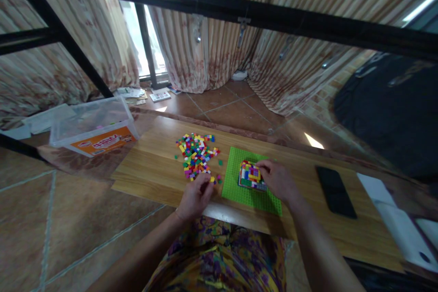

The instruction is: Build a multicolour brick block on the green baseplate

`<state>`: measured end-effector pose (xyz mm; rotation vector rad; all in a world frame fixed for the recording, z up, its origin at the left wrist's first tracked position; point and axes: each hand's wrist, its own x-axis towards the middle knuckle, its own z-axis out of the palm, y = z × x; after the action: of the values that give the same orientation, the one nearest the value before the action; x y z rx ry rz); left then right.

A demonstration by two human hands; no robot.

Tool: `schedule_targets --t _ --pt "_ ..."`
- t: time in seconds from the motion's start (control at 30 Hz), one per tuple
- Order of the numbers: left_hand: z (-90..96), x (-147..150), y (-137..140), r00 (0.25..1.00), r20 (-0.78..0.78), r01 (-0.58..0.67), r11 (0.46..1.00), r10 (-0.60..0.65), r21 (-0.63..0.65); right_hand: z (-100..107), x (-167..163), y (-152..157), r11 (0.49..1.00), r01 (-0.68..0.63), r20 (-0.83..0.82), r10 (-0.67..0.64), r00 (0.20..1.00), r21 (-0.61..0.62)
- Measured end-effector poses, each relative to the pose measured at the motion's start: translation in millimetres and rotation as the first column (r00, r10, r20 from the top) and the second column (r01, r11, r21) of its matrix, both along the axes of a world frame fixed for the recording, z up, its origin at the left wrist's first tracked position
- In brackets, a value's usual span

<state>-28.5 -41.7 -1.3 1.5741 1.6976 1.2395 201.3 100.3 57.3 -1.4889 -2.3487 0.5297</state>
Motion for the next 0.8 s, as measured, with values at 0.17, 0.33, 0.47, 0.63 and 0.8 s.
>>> schedule_targets --t 0.17,0.33,0.47,0.63,0.8 --pt "1.7 -1 0 1.0 -0.021 0.011 1.0 -0.011 -0.003 -6 2 -1 0.992 0.094 -0.17 -0.107 0.98 -0.083" --pt "4.8 0 0 1.0 -0.027 0.001 1.0 -0.002 -0.012 -11 2 -1 0.978 0.134 -0.274 -0.175 0.946 -0.162" --pt "10.6 1 0 1.0 -0.018 -0.005 1.0 0.005 -0.012 -12 -3 -2 0.971 0.154 -0.328 -0.208 0.922 -0.181" --pt "15.4 2 -1 1.0 -0.026 0.003 1.0 -0.003 0.0 -14 -4 -1 0.971 0.161 -0.354 -0.216 0.91 -0.178" --pt "11.3 2 -1 0.999 -0.033 0.003 1.0 -0.004 -0.016 -11 1 4 0.976 0.138 -0.279 -0.182 0.943 -0.168"
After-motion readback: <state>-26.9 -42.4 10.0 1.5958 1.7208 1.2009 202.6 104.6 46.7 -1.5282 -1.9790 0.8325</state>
